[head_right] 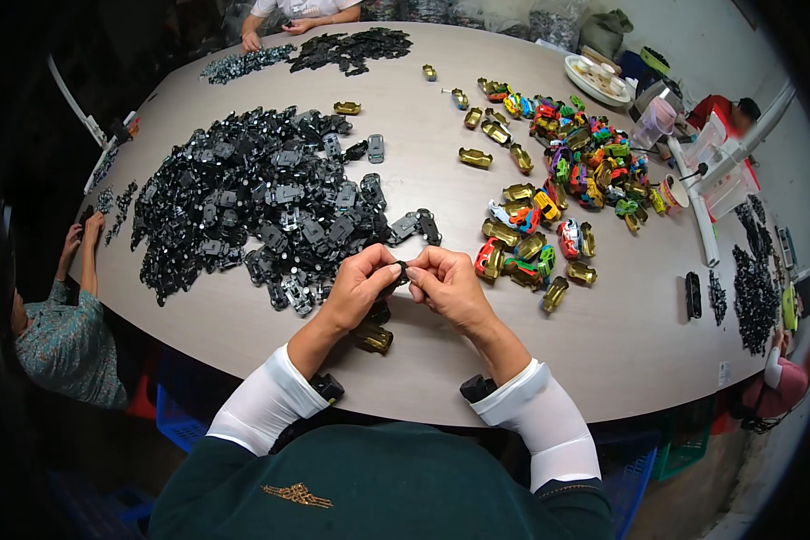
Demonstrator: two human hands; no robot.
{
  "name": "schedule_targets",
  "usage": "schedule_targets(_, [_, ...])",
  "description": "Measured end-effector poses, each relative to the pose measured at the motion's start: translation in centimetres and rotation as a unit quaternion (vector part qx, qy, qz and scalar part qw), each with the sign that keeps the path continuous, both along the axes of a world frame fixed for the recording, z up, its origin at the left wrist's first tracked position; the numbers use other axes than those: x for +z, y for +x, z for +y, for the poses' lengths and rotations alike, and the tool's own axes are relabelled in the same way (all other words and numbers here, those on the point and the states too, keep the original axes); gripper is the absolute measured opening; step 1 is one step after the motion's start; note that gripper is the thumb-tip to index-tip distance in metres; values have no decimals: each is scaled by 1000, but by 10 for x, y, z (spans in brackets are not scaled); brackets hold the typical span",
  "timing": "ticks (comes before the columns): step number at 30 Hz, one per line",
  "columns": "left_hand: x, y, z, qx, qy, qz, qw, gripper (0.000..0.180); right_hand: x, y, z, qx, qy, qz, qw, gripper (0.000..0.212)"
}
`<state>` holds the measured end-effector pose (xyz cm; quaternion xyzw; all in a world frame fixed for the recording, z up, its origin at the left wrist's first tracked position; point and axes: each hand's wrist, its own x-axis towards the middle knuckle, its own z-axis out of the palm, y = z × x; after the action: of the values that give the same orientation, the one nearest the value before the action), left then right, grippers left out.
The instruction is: The person assembles small toy cars by hand at a large table. They pick up black chassis and colorful car bodies, snap them together, and place the finished units into a pile. Other workers are visible in the background performing similar tasks.
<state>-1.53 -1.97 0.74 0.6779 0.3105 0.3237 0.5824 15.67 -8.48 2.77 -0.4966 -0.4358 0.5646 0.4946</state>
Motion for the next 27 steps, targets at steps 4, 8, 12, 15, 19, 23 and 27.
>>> schedule_targets(4, [3,-3,-1,14,84,75,994,16,-13,-4,3,-9,72,-88,994,8])
schedule_targets(8, [21,-14,-8,64,52,42,996,13,1,-8,1,-15,-11,12,1000,11])
schedule_targets(12, [56,-94,-21,135,160,58,976,14,-12,5,9,-44,73,50,995,10])
schedule_targets(15, [62,-184,-54,294,87,181,934,21,-10,7,8,-31,10,-31,999,8])
schedule_targets(19, [25,-305,-114,427,99,429,790,33,-16,-3,8,-16,106,-139,985,14])
schedule_targets(23, [0,-327,-135,469,228,442,730,33,-3,-23,-1,80,156,-275,945,20])
schedule_targets(27, [33,-240,-89,410,119,258,867,19,-1,-36,-16,184,209,-460,843,41])
